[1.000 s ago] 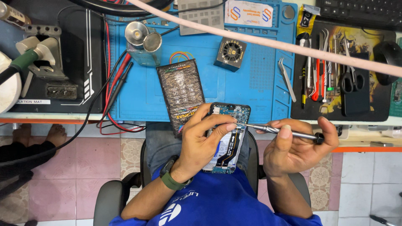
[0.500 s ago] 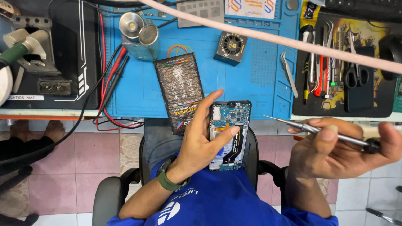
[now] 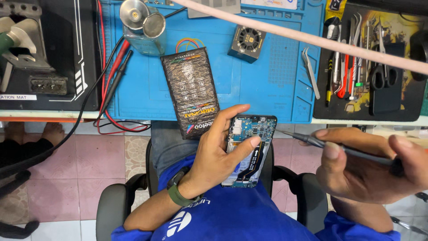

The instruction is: The person reassembles a smartphone by aligning the screen to the chassis and securing it with rubber bands. They then use a handheld UV curing lamp to apply light to the device's surface, likely to cure adhesive.

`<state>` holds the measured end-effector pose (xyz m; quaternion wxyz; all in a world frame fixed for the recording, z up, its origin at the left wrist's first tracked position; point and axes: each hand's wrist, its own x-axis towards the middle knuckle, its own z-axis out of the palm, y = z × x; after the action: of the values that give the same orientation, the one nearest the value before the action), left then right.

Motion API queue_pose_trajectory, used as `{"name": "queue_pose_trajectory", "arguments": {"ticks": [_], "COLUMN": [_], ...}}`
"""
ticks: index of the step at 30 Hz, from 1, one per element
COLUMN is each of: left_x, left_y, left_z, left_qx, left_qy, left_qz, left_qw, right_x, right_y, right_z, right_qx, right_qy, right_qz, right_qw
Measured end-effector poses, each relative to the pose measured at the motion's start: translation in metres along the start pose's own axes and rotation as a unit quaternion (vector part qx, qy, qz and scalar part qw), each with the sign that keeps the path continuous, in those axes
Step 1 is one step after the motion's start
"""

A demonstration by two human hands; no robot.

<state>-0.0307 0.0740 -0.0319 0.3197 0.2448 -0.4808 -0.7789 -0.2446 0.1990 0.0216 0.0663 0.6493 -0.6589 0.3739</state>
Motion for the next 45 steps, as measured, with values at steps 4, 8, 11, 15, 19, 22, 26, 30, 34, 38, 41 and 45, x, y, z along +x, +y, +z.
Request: {"name": "queue_pose_trajectory", "arguments": {"ticks": [4, 8, 11, 15, 19, 22, 26, 30, 34, 38, 41, 45], "left_x": [-0.001, -0.003, -0.005, -0.008, -0.01, -0.013, -0.017, -0.021, -0.024, -0.025, -0.025, -0.026], "left_y": [0.0, 0.002, 0.005, 0.008, 0.008, 0.009, 0.009, 0.01, 0.012, 0.012, 0.011, 0.009], "left_z": [0.003, 0.003, 0.003, 0.004, 0.005, 0.005, 0.003, 0.0, -0.002, -0.003, -0.004, -0.003], "left_qx": [0.006, -0.03, -0.045, -0.031, -0.004, 0.0, 0.005, 0.004, 0.011, 0.031, 0.034, 0.027], "left_qy": [0.026, 0.018, 0.017, 0.015, 0.019, 0.02, 0.022, 0.019, 0.016, 0.027, 0.035, 0.036], "left_qz": [0.007, 0.014, 0.008, 0.003, 0.02, 0.019, 0.014, 0.024, 0.034, 0.022, 0.035, 0.036], "left_qw": [1.0, 0.999, 0.999, 0.999, 1.0, 1.0, 1.0, 1.0, 0.999, 0.999, 0.998, 0.998], "right_x": [0.014, 0.02, 0.027, 0.047, 0.051, 0.051, 0.057, 0.061, 0.06, 0.067, 0.077, 0.094], "right_y": [-0.009, -0.018, -0.026, -0.032, -0.037, -0.039, -0.044, -0.045, -0.047, -0.053, -0.063, -0.068], "right_z": [-0.01, -0.014, -0.018, -0.035, -0.021, -0.009, -0.006, 0.008, 0.011, 0.011, 0.006, 0.0], "right_qx": [-0.02, -0.023, 0.004, 0.265, 0.435, 0.235, 0.268, 0.189, 0.186, 0.133, 0.092, 0.091], "right_qy": [-0.073, -0.106, -0.132, -0.271, -0.2, -0.231, -0.275, -0.161, -0.182, -0.202, -0.231, -0.249], "right_qz": [-0.046, -0.031, -0.003, 0.34, 0.373, 0.087, 0.163, -0.124, -0.103, -0.147, -0.145, -0.183], "right_qw": [0.996, 0.994, 0.991, 0.861, 0.795, 0.94, 0.909, 0.961, 0.96, 0.959, 0.958, 0.947]}}
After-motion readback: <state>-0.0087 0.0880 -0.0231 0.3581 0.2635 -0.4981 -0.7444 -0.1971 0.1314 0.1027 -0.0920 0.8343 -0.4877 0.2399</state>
